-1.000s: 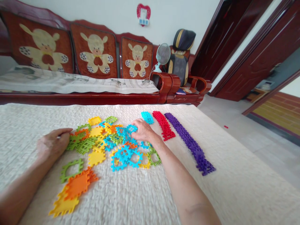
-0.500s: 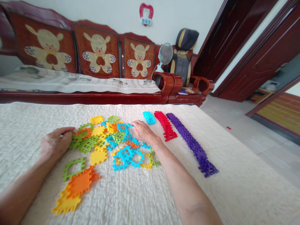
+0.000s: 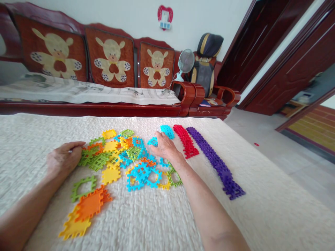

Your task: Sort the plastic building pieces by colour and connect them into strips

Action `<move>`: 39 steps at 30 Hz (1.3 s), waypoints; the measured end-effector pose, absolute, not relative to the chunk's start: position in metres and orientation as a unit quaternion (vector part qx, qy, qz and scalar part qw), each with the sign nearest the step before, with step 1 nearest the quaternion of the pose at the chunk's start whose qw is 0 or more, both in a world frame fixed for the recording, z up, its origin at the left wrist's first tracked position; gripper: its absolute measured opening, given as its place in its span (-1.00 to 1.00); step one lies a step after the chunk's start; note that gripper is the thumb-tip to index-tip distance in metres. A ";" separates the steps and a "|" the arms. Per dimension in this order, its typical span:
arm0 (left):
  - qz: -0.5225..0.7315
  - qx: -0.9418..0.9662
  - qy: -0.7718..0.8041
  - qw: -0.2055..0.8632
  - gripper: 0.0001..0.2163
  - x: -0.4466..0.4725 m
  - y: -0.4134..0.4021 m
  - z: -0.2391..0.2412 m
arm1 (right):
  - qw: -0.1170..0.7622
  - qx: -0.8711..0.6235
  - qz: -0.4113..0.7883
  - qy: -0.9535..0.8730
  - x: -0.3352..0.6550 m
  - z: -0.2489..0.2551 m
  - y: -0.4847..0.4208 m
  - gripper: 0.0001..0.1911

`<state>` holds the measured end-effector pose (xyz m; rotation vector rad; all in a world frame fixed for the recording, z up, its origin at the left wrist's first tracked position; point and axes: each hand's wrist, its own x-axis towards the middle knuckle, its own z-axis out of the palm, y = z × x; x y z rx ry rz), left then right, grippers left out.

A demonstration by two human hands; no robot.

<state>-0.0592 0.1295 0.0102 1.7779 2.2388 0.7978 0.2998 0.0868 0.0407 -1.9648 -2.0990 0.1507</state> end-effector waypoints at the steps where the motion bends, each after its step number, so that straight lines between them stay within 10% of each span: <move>1: 0.268 0.596 0.752 0.089 -0.61 -0.059 0.129 0.011 | 0.120 -0.675 0.057 -0.725 0.298 0.042 0.086 -0.37; 26: 0.268 0.594 0.753 0.094 -0.59 -0.059 0.128 0.012 | 0.269 -0.753 0.068 -0.597 0.321 0.062 0.089 -0.38; 39: 0.294 0.596 0.743 0.080 -0.63 -0.062 0.131 0.005 | 0.197 -0.800 0.036 -0.566 0.340 0.044 0.094 -0.34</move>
